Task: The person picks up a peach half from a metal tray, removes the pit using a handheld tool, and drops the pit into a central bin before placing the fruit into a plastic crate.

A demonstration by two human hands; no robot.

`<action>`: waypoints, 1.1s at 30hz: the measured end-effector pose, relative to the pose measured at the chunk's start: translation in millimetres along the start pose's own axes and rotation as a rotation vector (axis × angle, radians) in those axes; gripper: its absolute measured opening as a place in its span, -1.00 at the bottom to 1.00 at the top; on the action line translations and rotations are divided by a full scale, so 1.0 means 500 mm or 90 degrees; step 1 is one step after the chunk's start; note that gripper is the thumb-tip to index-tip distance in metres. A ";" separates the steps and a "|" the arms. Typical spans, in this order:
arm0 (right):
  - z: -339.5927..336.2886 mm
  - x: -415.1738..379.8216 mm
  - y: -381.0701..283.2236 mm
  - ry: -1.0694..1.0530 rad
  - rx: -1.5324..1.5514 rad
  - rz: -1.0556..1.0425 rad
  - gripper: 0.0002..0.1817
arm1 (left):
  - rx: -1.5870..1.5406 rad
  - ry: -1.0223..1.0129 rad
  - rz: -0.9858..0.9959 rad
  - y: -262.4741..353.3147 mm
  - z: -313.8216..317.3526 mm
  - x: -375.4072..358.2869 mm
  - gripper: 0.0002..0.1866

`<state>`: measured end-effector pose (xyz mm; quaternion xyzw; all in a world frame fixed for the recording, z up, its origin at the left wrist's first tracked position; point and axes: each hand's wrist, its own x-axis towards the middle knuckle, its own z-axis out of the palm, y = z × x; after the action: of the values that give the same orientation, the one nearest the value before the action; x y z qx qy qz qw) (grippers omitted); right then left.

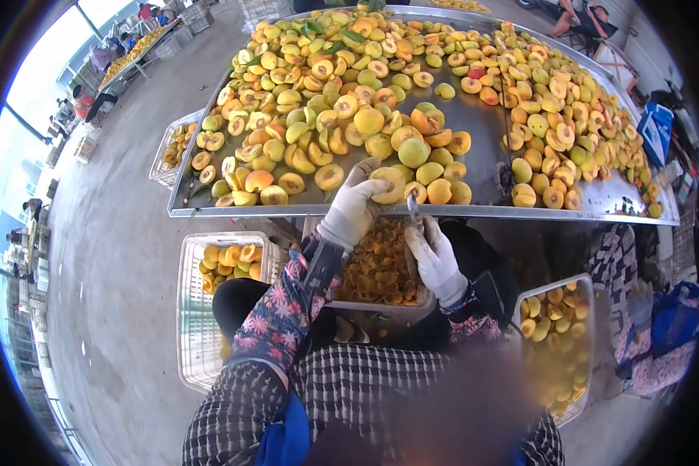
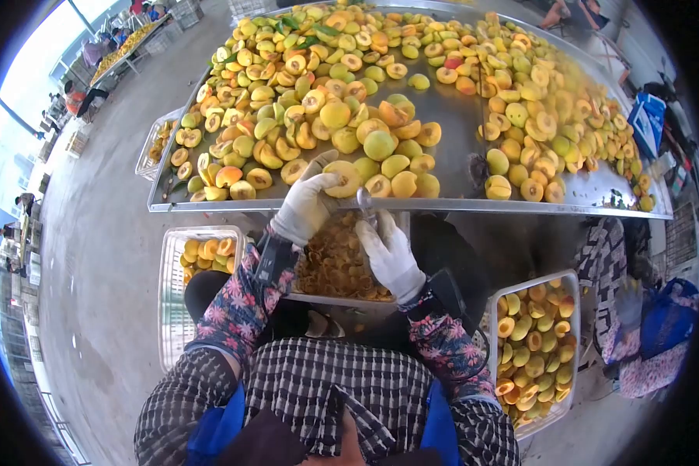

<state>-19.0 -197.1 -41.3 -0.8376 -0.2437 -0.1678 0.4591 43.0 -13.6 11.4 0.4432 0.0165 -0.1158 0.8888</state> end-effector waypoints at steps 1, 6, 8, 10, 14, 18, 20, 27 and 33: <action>-0.002 0.019 -0.008 0.100 -0.225 -0.277 -0.75 | -0.121 -0.031 -0.026 0.011 0.024 -0.020 -0.62; -0.029 0.054 -0.089 -0.060 0.037 0.115 -0.65 | -0.299 -0.083 -0.064 -0.011 0.010 -0.042 -0.73; -0.028 0.053 -0.090 -0.069 -0.017 0.086 -0.63 | -0.316 -0.060 -0.112 0.012 0.027 -0.057 -0.73; -0.031 0.054 -0.099 -0.086 -0.039 0.072 -0.63 | -0.287 -0.028 -0.124 0.013 0.025 -0.061 -0.68; -0.022 0.056 -0.117 -0.094 -0.047 0.094 -0.60 | -0.219 0.017 -0.046 -0.026 0.019 -0.047 -0.63; 0.005 0.045 -0.113 -0.103 -0.009 0.145 -0.63 | -0.162 0.098 -0.008 -0.022 0.050 -0.075 -0.65; 0.004 0.044 -0.109 -0.134 -0.020 0.161 -0.65 | -0.178 0.115 -0.007 -0.024 0.055 -0.082 -0.65; -0.007 0.030 -0.085 -0.198 -0.033 0.116 -0.62 | -0.085 0.101 -0.008 -0.020 0.050 -0.097 -0.69; -0.009 0.029 -0.074 -0.245 -0.043 0.094 -0.64 | -0.036 0.159 0.020 -0.040 0.038 -0.096 -0.68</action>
<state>-28.0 -180.3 -6.4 -0.8849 -0.2592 0.0215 0.3864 -9.6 -31.2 13.5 0.4291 0.1233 -0.0450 0.8937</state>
